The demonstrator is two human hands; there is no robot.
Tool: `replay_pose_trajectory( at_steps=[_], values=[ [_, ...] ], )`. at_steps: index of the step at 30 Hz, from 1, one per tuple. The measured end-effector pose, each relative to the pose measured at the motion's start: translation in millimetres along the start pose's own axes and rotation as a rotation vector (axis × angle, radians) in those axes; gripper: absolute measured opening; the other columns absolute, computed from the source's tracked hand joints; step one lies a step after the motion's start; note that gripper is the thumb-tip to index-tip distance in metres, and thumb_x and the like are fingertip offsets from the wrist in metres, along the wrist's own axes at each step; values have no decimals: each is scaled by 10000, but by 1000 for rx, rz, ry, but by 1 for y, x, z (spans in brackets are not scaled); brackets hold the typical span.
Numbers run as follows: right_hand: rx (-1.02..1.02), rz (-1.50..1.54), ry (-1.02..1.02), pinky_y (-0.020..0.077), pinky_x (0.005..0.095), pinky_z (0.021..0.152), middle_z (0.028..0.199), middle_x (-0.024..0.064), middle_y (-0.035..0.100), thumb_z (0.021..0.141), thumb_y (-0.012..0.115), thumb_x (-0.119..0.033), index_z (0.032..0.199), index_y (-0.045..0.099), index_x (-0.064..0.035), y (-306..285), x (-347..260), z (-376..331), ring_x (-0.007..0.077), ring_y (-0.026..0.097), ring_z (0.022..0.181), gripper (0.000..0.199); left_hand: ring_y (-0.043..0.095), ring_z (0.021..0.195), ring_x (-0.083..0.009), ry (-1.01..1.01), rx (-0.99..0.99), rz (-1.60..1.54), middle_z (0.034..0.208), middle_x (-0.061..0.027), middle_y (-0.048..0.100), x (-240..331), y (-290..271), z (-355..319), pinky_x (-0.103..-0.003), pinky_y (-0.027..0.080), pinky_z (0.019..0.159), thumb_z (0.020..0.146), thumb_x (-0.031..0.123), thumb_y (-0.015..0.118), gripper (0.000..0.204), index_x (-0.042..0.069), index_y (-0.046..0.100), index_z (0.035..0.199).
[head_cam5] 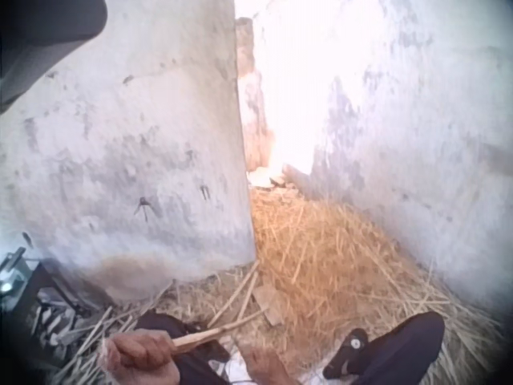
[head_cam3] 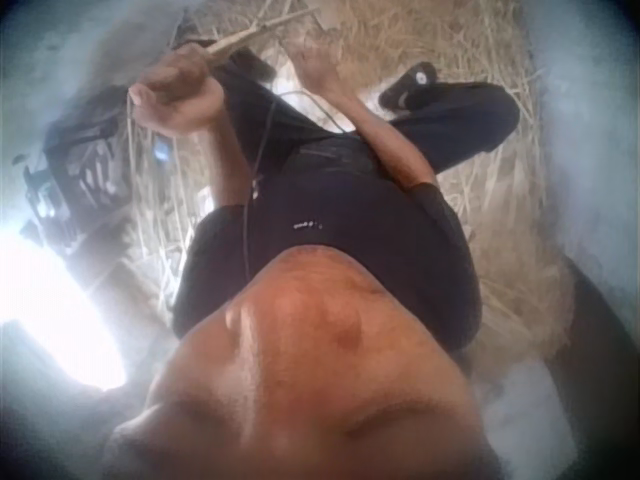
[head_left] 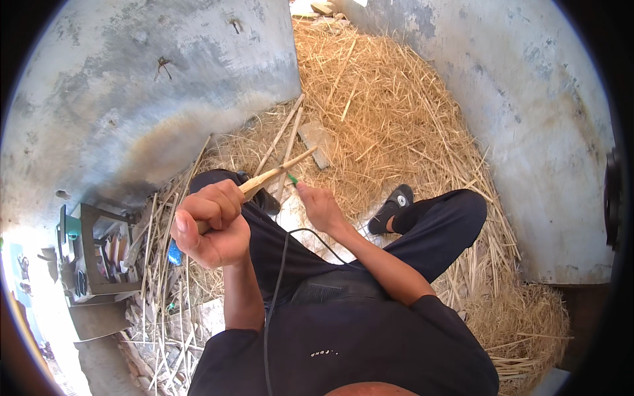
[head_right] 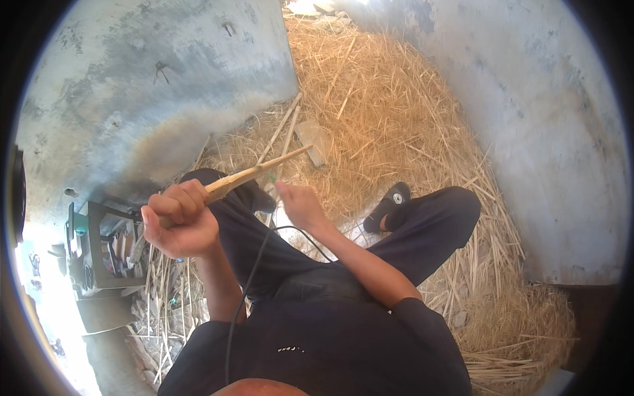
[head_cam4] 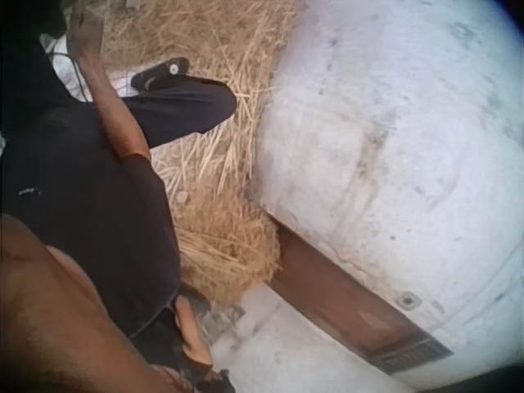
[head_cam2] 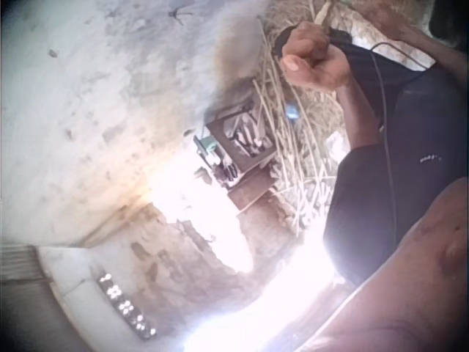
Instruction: The person is sharpening the end of a wooden stick using a small green sharpening tool. They hold the stick in the left hand and repeatedly scrape the tip with the tool held in the right hand.
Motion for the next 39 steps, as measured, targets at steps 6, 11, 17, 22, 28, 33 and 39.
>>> replay_pose_trajectory(
  at_steps=[6,11,17,22,28,33,39],
  values=[
    [60,-82,232,409,474,548,543,225,507,959,329,-363,769,577,43,-6,9,2,391,523,515,512,219,367,-109,84,-110,-136,430,-24,296,4,5,-4,-275,197,364,945,289,345,439,57,375,573],
    [-70,38,-70,413,461,534,500,221,495,968,286,-387,672,552,36,2,-13,2,360,515,474,580,205,378,-108,64,-1,-100,439,-27,295,0,-3,-5,-274,203,382,948,300,325,437,73,352,575],
    [169,-229,120,419,469,520,526,222,512,957,289,-422,625,541,19,-13,16,12,385,538,502,607,196,383,-104,59,-21,-79,445,-24,292,2,1,-5,-271,197,397,947,318,322,439,74,352,583],
    [43,-59,22,407,476,514,497,200,483,953,268,-460,586,511,20,2,26,17,351,485,457,652,200,388,-101,68,-4,-101,449,-28,298,0,2,-5,-267,197,405,945,296,326,426,64,364,589],
    [86,-250,406,394,434,490,481,145,494,953,259,-487,585,522,-7,-19,57,7,305,469,426,660,249,364,-120,42,-47,-97,429,-43,326,0,9,-11,-272,203,369,920,288,352,434,59,360,551],
    [213,-57,4,309,415,426,424,79,371,959,280,-485,496,404,-48,-7,50,15,198,352,388,649,250,361,-123,27,-84,-100,427,-39,326,-4,16,-11,-277,218,373,909,299,372,434,64,358,545],
    [144,-189,435,297,344,393,421,-4,277,963,262,-479,495,381,-105,-11,138,39,132,279,369,610,175,388,-107,-5,-137,-34,442,-7,262,-2,22,-9,-289,220,420,935,320,306,430,118,301,556]
  ],
)
Point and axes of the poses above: each hand's wrist, its own z-axis towards the middle knuckle, its own y-axis out of the palm, x = y × z, the point moved 8 cm from there along z, towards the middle knuckle
